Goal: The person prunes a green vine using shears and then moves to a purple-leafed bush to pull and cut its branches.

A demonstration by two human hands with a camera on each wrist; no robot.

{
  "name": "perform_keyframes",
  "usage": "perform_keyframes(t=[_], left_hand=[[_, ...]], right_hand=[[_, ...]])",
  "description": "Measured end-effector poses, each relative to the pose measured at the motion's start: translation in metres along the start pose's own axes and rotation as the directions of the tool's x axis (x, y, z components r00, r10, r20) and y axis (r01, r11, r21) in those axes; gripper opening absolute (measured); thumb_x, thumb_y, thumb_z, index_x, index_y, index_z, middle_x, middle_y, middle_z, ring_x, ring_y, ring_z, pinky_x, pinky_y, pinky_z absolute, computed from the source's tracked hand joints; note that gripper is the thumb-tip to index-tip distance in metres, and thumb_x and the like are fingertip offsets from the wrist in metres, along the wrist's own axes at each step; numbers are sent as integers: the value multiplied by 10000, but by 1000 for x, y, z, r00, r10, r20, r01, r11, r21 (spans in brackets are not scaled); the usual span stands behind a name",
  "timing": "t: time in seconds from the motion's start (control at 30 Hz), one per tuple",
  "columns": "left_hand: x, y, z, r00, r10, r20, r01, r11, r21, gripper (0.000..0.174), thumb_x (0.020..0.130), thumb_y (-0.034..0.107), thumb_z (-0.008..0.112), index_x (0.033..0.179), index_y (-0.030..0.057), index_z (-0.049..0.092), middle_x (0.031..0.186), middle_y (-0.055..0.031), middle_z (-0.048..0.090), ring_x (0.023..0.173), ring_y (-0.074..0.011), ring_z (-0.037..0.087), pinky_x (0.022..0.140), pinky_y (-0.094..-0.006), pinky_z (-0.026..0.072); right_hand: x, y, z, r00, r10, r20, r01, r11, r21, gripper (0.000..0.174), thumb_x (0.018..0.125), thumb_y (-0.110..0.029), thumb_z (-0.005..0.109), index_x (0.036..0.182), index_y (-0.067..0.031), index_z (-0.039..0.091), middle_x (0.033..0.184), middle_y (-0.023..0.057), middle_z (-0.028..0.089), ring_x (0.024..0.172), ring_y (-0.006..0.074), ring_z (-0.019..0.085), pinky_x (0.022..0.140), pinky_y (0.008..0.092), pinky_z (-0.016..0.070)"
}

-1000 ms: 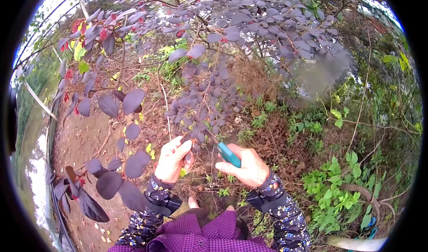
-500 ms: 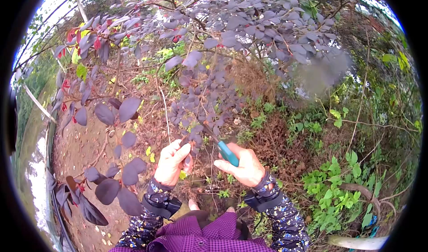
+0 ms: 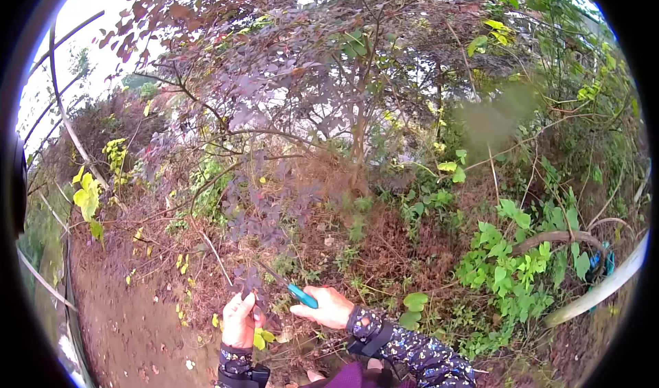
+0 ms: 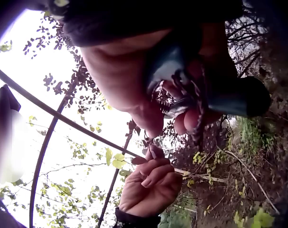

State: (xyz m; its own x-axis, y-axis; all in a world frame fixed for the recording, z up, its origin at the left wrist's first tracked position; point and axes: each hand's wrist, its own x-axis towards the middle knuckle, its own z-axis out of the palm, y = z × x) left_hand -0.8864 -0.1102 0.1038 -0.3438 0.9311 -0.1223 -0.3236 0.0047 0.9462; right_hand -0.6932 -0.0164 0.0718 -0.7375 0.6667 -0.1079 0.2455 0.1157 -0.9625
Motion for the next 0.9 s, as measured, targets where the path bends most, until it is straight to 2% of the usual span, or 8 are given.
perform_keyframes(t=[0.1,0.27,0.37,0.43,0.47,0.77,0.83,0.9], left_hand=[[0,-7,-2,994,-94,64,93,996,15,134,881,149,582,914,19,587,653,-20,570,470,-103,504,414,-230,370],[2,-20,5,983,-146,108,128,979,159,151,882,174,581,913,27,600,626,-11,570,489,-84,524,423,-206,400],[3,-20,24,972,-194,131,174,973,155,163,876,176,591,933,23,593,652,-15,576,493,-86,527,428,-211,411],[7,-27,29,962,-219,161,190,966,175,174,875,173,594,955,19,589,656,-11,571,497,-88,530,438,-217,422],[8,-28,36,957,-216,193,178,964,200,167,861,170,618,977,51,606,636,19,567,485,-80,528,441,-206,438],[8,-58,63,927,-287,243,254,954,159,217,865,128,602,1061,40,568,717,-2,585,563,-91,550,488,-207,436],[-2,-72,65,940,-292,178,245,938,243,258,859,103,600,1107,49,550,769,-14,600,596,-98,559,536,-219,458],[-11,-81,60,942,-287,175,205,903,378,402,847,59,595,1230,57,474,986,-55,559,752,-122,584,624,-239,484]], right_hand=[[-10,53,16,993,110,-34,-110,994,-18,484,812,-524,578,782,-43,537,612,88,575,597,219,592,581,353,453],[-56,141,38,945,292,-149,-325,888,-324,510,770,-569,572,806,-61,590,713,173,610,729,341,605,687,418,460],[-84,175,48,877,468,-109,-477,820,-316,503,779,-543,594,790,-40,609,706,137,627,685,281,621,682,390,468],[-95,191,40,748,642,168,-649,760,-16,483,758,-497,642,716,-17,600,661,100,635,596,216,632,592,333,510],[-100,194,38,771,618,153,-629,777,36,467,752,-459,677,660,-10,588,611,58,615,524,137,602,538,276,502],[-123,183,14,687,717,118,-727,679,103,361,806,-378,644,725,-29,686,662,49,662,557,130,609,582,259,489],[-131,174,13,679,727,101,-732,662,160,328,811,-358,636,725,-47,691,646,44,655,525,112,577,539,250,469],[-141,192,23,682,721,123,-710,612,347,288,811,-327,632,754,-47,674,617,29,630,501,95,545,497,248,445]])
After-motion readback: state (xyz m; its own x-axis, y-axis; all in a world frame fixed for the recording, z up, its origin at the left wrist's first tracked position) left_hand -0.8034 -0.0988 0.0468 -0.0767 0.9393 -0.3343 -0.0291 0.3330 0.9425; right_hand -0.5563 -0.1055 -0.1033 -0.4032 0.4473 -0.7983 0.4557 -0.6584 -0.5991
